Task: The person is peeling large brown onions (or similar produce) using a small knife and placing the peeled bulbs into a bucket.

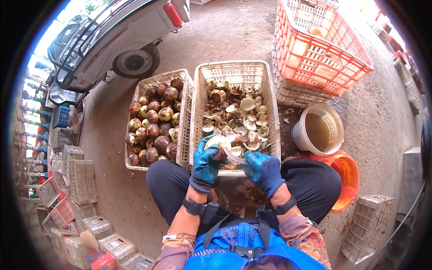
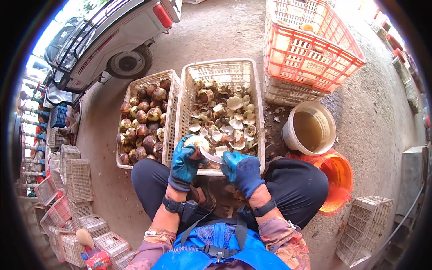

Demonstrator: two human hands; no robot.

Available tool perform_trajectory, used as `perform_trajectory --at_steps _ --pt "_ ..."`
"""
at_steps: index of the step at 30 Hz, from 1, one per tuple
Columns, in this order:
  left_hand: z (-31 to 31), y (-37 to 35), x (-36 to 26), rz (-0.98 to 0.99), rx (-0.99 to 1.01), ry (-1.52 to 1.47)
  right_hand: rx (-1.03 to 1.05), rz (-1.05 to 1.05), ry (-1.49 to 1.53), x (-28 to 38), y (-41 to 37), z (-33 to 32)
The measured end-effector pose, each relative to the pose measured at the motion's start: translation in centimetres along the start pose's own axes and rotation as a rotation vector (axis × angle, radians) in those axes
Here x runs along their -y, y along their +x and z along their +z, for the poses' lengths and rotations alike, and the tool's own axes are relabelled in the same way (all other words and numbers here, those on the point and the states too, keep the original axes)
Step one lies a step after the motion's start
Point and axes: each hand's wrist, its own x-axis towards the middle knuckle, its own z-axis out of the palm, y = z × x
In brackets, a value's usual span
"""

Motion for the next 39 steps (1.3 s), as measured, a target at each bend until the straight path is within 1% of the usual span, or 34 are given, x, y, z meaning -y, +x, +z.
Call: perform_trajectory --at_steps 2,5,9,11,12,15,18,21,22,25,26,29,30,31,33,34,35,37,38,39 --pt "-0.1 0.1 0.2 0.005 -0.018 0.012 -0.028 0.020 -0.037 0.0 -0.1 0.5" --pt "-0.7 0.2 0.8 0.000 -0.026 0.024 0.013 0.007 -0.048 -0.2 -0.2 0.5" --pt "0.1 0.0 0.5 -0.044 -0.059 0.023 -0.048 0.078 -0.088 -1.1 0.0 1.1" --pt "0.4 -0.3 0.3 -0.124 -0.051 -0.089 -0.087 0.149 -0.088 -1.6 0.3 1.1" --pt "0.5 -0.4 0.3 -0.165 -0.048 -0.146 -0.095 0.137 -0.071 -1.8 0.5 1.0" --pt "0.9 -0.5 0.7 -0.114 -0.064 -0.141 -0.153 0.103 0.232 -2.1 0.3 1.9" --pt "0.0 0.1 0.9 -0.085 -0.012 -0.031 -0.236 0.473 0.839 -0.8 0.8 3.4" --pt "0.5 -0.2 0.4 -0.101 0.094 -0.023 0.097 0.749 1.233 -0.8 1.1 0.6" --pt "0.2 -0.1 0.3 -0.138 0.117 -0.066 0.101 0.560 0.995 -1.5 0.6 2.6" --pt "1.5 -0.7 0.0 -0.124 0.080 -0.222 -0.043 0.125 0.144 -0.5 -0.2 2.8" --pt "1.3 -0.6 0.0 -0.108 0.084 -0.185 0.056 0.310 0.273 -0.1 -0.4 2.2" --pt "0.4 -0.3 0.2 -0.075 0.103 -0.094 -0.053 0.375 0.481 0.3 0.0 0.8" --pt "0.1 -0.2 0.2 -0.074 0.113 -0.076 -0.040 0.430 0.636 0.9 0.2 0.2" --pt "-0.3 0.0 0.3 -0.073 0.126 -0.058 -0.047 0.441 0.800 1.1 0.5 0.5" --pt "-1.0 0.4 0.5 -0.146 0.205 0.022 -0.062 0.465 1.131 1.2 0.8 1.3" --pt "-1.0 0.4 0.5 -0.187 0.245 0.062 0.073 0.458 1.125 1.2 1.0 0.8" --pt "-1.0 0.2 0.7 -0.154 0.206 0.148 0.076 0.471 1.191 1.2 0.7 1.3" --pt "1.8 -0.9 -0.8 -0.084 0.132 0.319 0.080 0.491 1.323 1.7 0.6 2.6" --pt "2.8 -1.0 -0.9 -0.003 0.096 0.310 0.058 0.501 1.343 2.2 0.4 2.4" --pt "2.9 -0.9 -0.5 0.040 0.101 0.317 -0.007 0.489 1.361 2.1 0.2 3.0"
